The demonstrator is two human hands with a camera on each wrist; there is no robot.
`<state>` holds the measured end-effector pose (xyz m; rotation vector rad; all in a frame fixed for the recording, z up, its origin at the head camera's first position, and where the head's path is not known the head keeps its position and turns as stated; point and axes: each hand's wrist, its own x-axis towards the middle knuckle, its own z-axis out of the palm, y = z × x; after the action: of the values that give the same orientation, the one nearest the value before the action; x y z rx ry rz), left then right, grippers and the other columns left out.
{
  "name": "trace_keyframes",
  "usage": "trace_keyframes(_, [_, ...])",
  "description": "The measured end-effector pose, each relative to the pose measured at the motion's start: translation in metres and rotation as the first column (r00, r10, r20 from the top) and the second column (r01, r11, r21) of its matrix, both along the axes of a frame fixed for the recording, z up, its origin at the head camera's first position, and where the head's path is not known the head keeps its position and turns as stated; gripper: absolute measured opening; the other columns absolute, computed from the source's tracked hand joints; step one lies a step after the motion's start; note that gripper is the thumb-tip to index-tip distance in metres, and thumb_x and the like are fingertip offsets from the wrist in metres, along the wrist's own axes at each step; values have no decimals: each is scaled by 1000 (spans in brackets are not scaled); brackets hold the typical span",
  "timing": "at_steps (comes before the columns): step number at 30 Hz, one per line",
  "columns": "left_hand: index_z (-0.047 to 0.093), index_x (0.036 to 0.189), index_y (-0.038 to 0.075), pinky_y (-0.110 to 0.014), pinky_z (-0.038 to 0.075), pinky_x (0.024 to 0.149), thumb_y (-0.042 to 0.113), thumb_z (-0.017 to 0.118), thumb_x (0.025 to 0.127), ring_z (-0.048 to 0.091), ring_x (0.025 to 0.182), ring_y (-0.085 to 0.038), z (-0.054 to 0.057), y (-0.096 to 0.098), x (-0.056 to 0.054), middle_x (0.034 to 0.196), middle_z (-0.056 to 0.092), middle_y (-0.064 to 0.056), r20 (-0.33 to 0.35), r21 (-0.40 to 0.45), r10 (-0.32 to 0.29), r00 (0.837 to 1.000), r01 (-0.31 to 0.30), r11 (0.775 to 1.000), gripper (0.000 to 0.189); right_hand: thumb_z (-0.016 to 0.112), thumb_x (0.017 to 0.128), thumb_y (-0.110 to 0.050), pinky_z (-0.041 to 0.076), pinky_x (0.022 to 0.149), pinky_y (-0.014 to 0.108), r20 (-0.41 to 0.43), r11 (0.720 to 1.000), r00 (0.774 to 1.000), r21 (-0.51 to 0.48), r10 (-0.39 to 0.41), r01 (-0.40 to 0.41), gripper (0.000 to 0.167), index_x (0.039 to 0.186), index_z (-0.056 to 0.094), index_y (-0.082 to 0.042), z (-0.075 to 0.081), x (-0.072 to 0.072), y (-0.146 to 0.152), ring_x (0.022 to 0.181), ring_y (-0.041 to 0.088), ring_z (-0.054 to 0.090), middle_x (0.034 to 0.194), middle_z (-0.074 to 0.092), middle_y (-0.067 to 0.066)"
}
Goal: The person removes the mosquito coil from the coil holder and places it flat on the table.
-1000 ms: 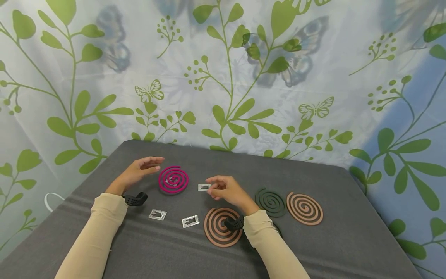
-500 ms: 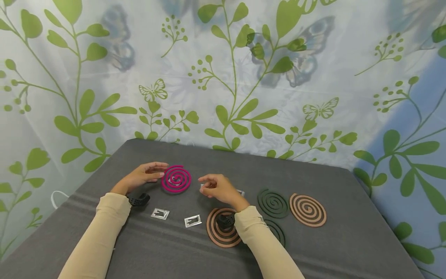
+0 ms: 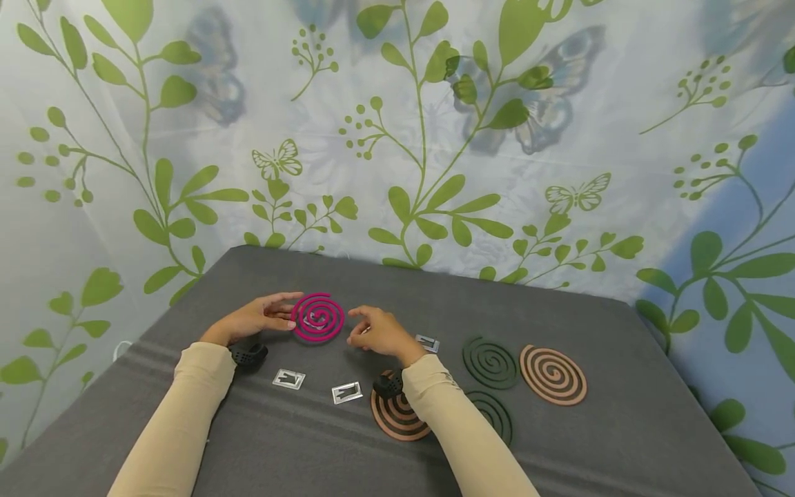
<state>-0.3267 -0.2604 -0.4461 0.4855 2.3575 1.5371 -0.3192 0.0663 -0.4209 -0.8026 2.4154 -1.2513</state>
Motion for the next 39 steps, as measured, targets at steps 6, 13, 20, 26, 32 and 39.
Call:
trace_keyframes(6, [41,162,-7,-40,54,107,14,82,99,62,134,-39,0,-4,-4,148,59,-32,-16,25,-39,999,40,999,78,78,99,-1,61,75,31,-8,997,998,46,-62,63,58,151,55,7,-2,-6,-11,78,16,72,105,78,13])
trace_keyframes(13, [48,160,-3,-35,55,103,22,88,95,66,125,-26,-5,-10,-10,142,65,-26,-55,63,-96,994,99,993,81,78,100,-7,59,72,31,-10,994,996,59,-93,93,63,155,51,5,-5,-13,-23,72,13,68,108,78,9])
trace_keyframes(20, [38,161,-13,-42,53,109,-3,78,98,58,134,-48,2,1,-2,147,57,-36,-20,-7,-21,1000,20,1000,75,76,101,-4,63,71,32,61,994,993,-8,-106,106,59,154,52,7,-7,-13,-29,82,15,73,112,77,15])
trace_keyframes(26, [39,161,-12,-35,54,105,-3,78,98,61,131,-42,-2,1,0,145,60,-34,-19,15,-16,1000,16,1000,74,74,102,-3,64,73,35,118,990,986,-61,-119,126,59,155,50,9,-9,-10,-28,88,20,75,118,76,19])
trace_keyframes(32, [41,160,-12,-34,58,100,-2,79,97,64,130,-42,-10,0,6,145,62,-33,-51,31,-4,999,6,999,74,73,101,-1,63,72,32,89,986,989,-100,-121,130,56,152,53,9,-14,0,-28,86,16,73,116,77,19])
trace_keyframes(39, [39,161,-11,-34,62,91,-5,82,94,69,123,-43,-2,1,16,139,65,-32,-92,82,-3,996,10,997,80,76,99,1,60,67,28,65,971,989,-189,-135,146,58,152,52,10,-13,10,-27,81,11,70,111,76,18])
